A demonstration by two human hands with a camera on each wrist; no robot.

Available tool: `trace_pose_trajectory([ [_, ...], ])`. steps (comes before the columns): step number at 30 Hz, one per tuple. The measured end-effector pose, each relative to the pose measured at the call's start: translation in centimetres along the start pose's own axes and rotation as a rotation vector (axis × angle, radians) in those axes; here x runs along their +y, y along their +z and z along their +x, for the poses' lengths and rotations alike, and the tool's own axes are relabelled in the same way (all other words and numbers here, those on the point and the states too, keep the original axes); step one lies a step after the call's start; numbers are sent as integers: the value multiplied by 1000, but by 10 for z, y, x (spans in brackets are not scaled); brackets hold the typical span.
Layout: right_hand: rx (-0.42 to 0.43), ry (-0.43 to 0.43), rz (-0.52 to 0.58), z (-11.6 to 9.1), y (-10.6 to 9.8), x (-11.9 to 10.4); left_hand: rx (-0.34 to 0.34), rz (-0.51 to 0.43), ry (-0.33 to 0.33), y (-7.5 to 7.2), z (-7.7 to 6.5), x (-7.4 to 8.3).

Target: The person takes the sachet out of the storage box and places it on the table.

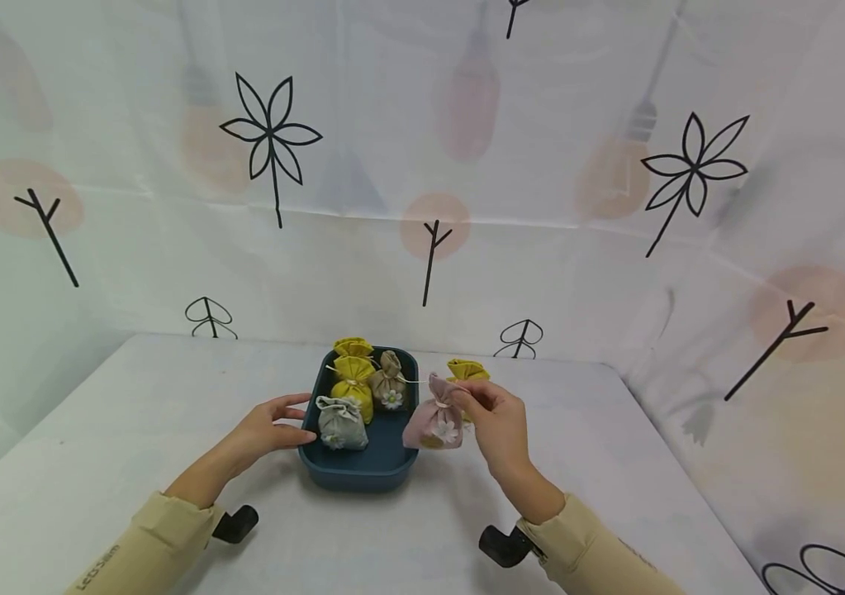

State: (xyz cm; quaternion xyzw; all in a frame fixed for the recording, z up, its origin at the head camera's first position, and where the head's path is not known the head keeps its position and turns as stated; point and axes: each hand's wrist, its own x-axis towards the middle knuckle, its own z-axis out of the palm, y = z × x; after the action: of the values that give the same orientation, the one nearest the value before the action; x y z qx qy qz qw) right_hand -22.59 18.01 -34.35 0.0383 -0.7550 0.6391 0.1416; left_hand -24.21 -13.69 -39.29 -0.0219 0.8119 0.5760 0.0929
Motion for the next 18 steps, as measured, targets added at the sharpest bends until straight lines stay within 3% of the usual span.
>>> trace_pose_trajectory([
  [13, 90, -7, 16, -7, -19, 13, 0, -1, -7, 0, 0, 0],
  [18, 104, 7, -53, -7, -27, 20, 0, -8, -1, 1, 0, 0],
])
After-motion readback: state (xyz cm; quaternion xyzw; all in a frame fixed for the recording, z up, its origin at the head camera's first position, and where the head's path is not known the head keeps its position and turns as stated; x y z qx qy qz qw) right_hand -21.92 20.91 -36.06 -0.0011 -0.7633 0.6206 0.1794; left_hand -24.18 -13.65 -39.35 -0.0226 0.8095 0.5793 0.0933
